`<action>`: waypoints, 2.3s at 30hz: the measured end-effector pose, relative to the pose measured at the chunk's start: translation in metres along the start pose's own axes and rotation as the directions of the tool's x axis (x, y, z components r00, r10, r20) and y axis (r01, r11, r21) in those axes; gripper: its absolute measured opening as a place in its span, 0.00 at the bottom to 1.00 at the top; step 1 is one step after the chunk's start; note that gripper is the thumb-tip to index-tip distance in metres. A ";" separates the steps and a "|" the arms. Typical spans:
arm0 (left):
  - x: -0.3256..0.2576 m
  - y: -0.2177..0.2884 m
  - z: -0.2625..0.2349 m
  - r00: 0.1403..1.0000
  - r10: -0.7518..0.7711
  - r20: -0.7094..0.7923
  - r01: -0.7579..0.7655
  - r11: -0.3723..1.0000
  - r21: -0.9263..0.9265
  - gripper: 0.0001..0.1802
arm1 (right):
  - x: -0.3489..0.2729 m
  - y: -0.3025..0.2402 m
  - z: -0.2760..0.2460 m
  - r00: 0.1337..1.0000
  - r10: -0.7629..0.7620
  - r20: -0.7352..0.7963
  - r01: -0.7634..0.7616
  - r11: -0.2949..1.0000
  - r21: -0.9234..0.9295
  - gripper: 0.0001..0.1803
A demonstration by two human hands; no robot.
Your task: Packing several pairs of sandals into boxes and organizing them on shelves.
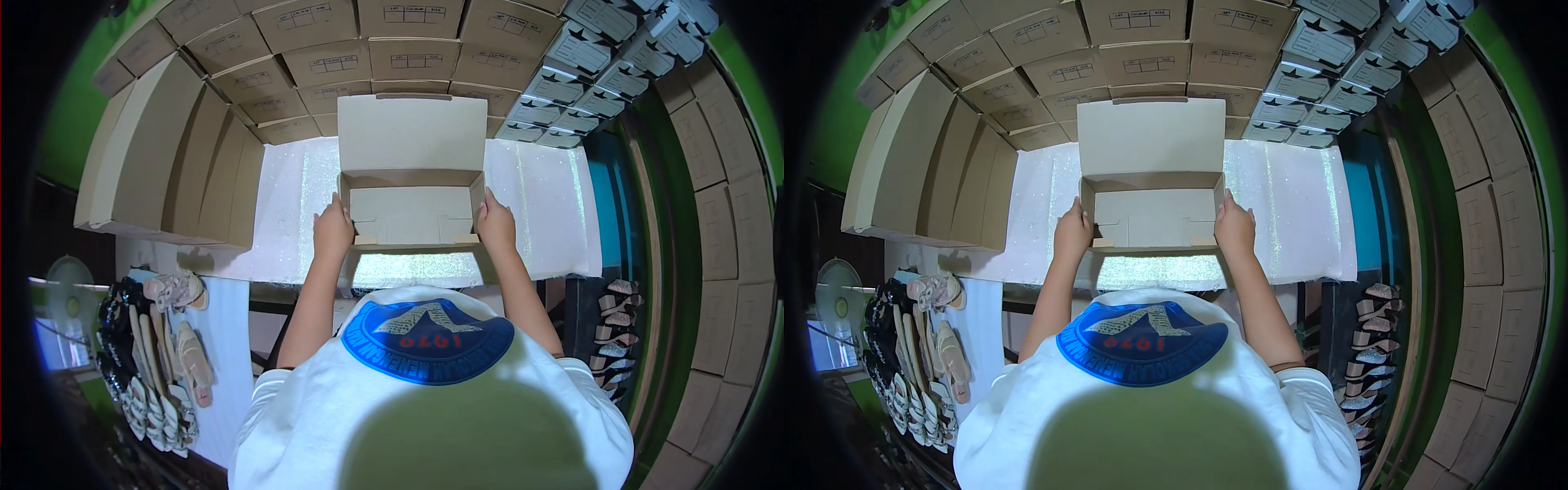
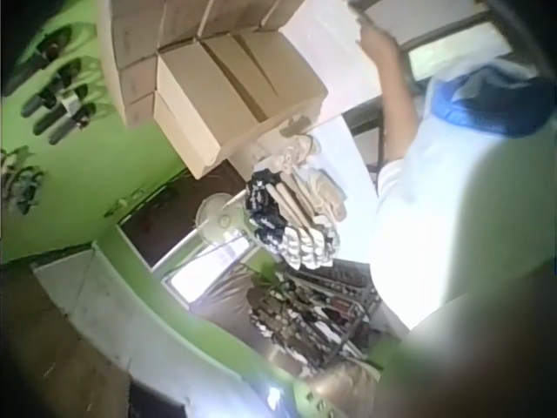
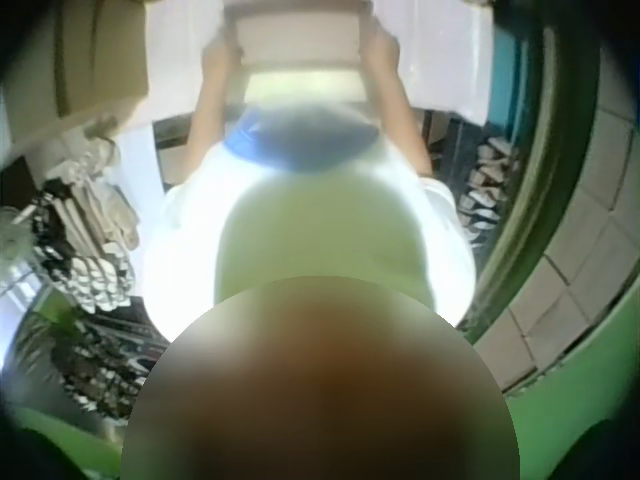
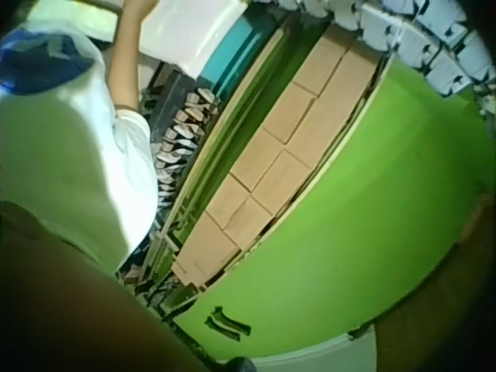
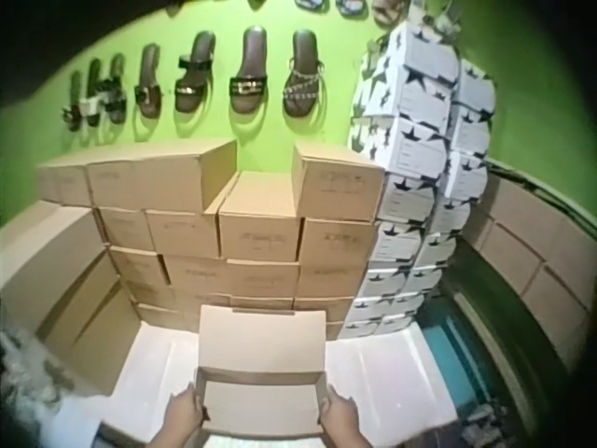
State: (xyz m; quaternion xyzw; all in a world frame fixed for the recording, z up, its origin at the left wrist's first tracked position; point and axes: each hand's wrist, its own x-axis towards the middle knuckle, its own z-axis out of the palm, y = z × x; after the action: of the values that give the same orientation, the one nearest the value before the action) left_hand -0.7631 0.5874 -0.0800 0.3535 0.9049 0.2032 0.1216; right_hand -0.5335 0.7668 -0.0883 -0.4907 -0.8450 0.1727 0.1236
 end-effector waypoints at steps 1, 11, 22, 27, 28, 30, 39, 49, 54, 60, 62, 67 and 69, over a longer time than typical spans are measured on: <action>0.000 0.002 0.000 0.996 -0.060 0.067 0.065 0.994 -0.085 0.23 | 0.001 -0.001 0.002 1.000 0.026 0.009 -0.026 1.000 0.013 0.20; 0.001 -0.008 0.001 0.998 -0.039 0.047 0.044 0.993 -0.112 0.23 | 0.006 0.007 -0.005 0.988 0.081 0.129 -0.119 0.939 0.324 0.22; -0.043 0.006 -0.033 0.903 0.388 0.186 -0.421 0.886 0.192 0.30 | -0.037 -0.003 -0.046 0.901 -0.349 0.257 0.376 0.925 -0.062 0.15; -0.047 0.000 -0.025 0.897 0.426 0.121 -0.439 0.890 0.122 0.15 | -0.041 -0.001 -0.044 0.896 -0.386 0.221 0.379 0.922 0.074 0.10; -0.047 -0.004 -0.020 0.873 0.484 0.065 -0.488 0.867 0.099 0.13 | -0.042 0.001 -0.042 0.886 -0.425 0.182 0.412 0.905 0.110 0.09; -0.048 -0.012 -0.011 0.844 0.536 0.010 -0.535 0.841 0.080 0.13 | -0.045 0.003 -0.037 0.875 -0.463 0.142 0.444 0.884 0.146 0.08; -0.056 -0.016 0.002 0.822 0.570 -0.016 -0.569 0.821 0.046 0.16 | -0.060 0.007 -0.027 0.889 -0.457 -0.008 0.443 0.857 0.264 0.07; -0.056 -0.013 0.016 0.877 0.475 -0.072 -0.474 0.880 0.037 0.08 | -0.058 -0.005 -0.014 0.920 -0.387 -0.052 0.391 0.915 0.099 0.07; -0.056 -0.013 0.024 0.883 0.449 -0.138 -0.449 0.893 0.030 0.06 | -0.058 -0.003 -0.005 0.913 -0.387 -0.130 0.399 0.914 0.077 0.06; -0.056 -0.015 0.025 0.883 0.447 -0.143 -0.451 0.892 0.005 0.05 | -0.058 0.001 0.002 0.902 -0.389 -0.185 0.410 0.907 0.093 0.06; -0.056 -0.014 0.025 0.883 0.446 -0.144 -0.451 0.893 0.001 0.04 | -0.059 0.002 0.002 0.905 -0.385 -0.182 0.407 0.907 0.105 0.06; -0.056 -0.016 0.025 0.876 0.461 -0.140 -0.465 0.885 0.001 0.05 | -0.058 0.003 0.005 0.899 -0.391 -0.196 0.418 0.900 0.123 0.09; -0.057 -0.017 0.023 0.874 0.468 -0.133 -0.471 0.882 0.002 0.05 | -0.058 0.002 0.005 0.897 -0.399 -0.192 0.427 0.895 0.132 0.10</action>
State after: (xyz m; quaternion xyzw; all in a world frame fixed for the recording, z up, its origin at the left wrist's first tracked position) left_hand -0.7237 0.5437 -0.1039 0.5466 0.7949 0.2628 0.0149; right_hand -0.5055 0.7168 -0.0963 -0.2994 -0.8994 0.1743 0.2666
